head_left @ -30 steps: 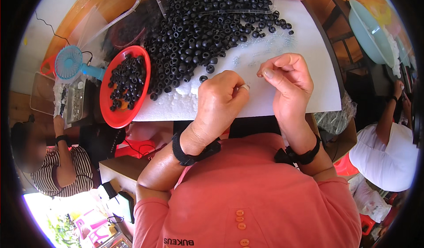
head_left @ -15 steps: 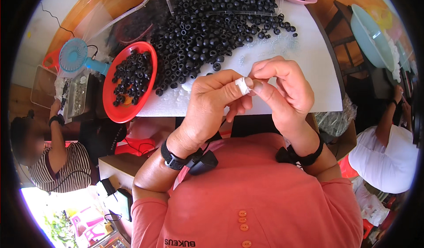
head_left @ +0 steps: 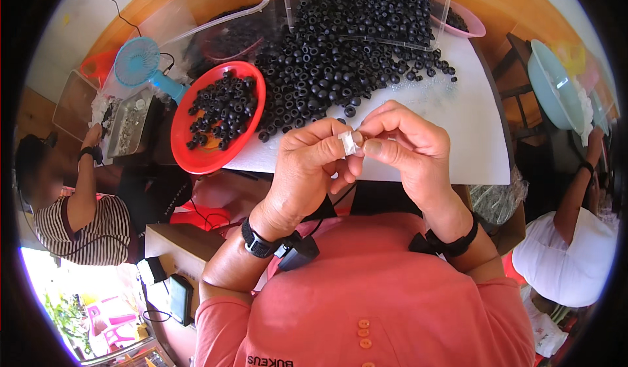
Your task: Manually assembling small black plastic components by hand on a workstation.
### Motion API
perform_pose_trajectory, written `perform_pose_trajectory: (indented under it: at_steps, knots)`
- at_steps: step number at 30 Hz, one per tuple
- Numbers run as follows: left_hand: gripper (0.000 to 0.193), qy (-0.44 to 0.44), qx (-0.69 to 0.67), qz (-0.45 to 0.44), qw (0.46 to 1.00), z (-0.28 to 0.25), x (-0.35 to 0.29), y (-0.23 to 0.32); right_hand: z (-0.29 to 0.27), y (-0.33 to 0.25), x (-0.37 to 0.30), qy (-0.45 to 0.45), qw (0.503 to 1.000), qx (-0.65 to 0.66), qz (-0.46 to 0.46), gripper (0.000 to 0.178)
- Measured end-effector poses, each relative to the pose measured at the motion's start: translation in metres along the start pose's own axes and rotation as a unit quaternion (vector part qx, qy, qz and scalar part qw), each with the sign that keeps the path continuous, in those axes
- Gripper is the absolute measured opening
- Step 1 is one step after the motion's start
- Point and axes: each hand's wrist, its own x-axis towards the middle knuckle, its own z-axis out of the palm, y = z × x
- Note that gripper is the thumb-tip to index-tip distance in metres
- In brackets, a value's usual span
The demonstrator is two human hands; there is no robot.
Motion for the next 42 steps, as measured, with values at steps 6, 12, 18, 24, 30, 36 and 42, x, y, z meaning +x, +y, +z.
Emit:
perform_pose_trajectory:
  at_steps: [6,12,18,24,30,36,42]
  knots:
    - [0.018,0.027,0.123,0.057,0.990,-0.014,-0.003,-0.014,-0.009,0.012,-0.010,0.050,0.998,-0.033,0.012,0.008]
    - [0.013,0.128,0.279,0.191,0.933,-0.054,-0.004,-0.013,-0.032,0.019,-0.037,0.039,0.974,-0.218,0.049,0.009]
    - [0.011,0.119,0.369,0.242,0.889,-0.057,0.002,-0.020,-0.042,0.025,-0.015,0.026,0.960,-0.275,0.039,0.007]
    - [0.010,0.128,0.425,0.256,0.859,-0.057,0.003,-0.022,-0.043,0.012,-0.009,0.048,0.976,-0.209,-0.020,0.009]
    - [0.010,0.134,0.455,0.285,0.833,-0.053,0.005,-0.022,-0.044,0.013,-0.027,-0.017,0.977,-0.179,0.115,0.007]
    - [0.014,0.104,0.518,0.320,0.787,-0.041,0.018,-0.028,-0.044,0.023,-0.030,0.082,0.985,-0.135,0.068,0.009]
    - [0.019,0.099,0.682,0.362,0.628,-0.030,0.042,-0.031,-0.044,0.023,-0.030,0.085,0.986,-0.121,0.081,0.011]
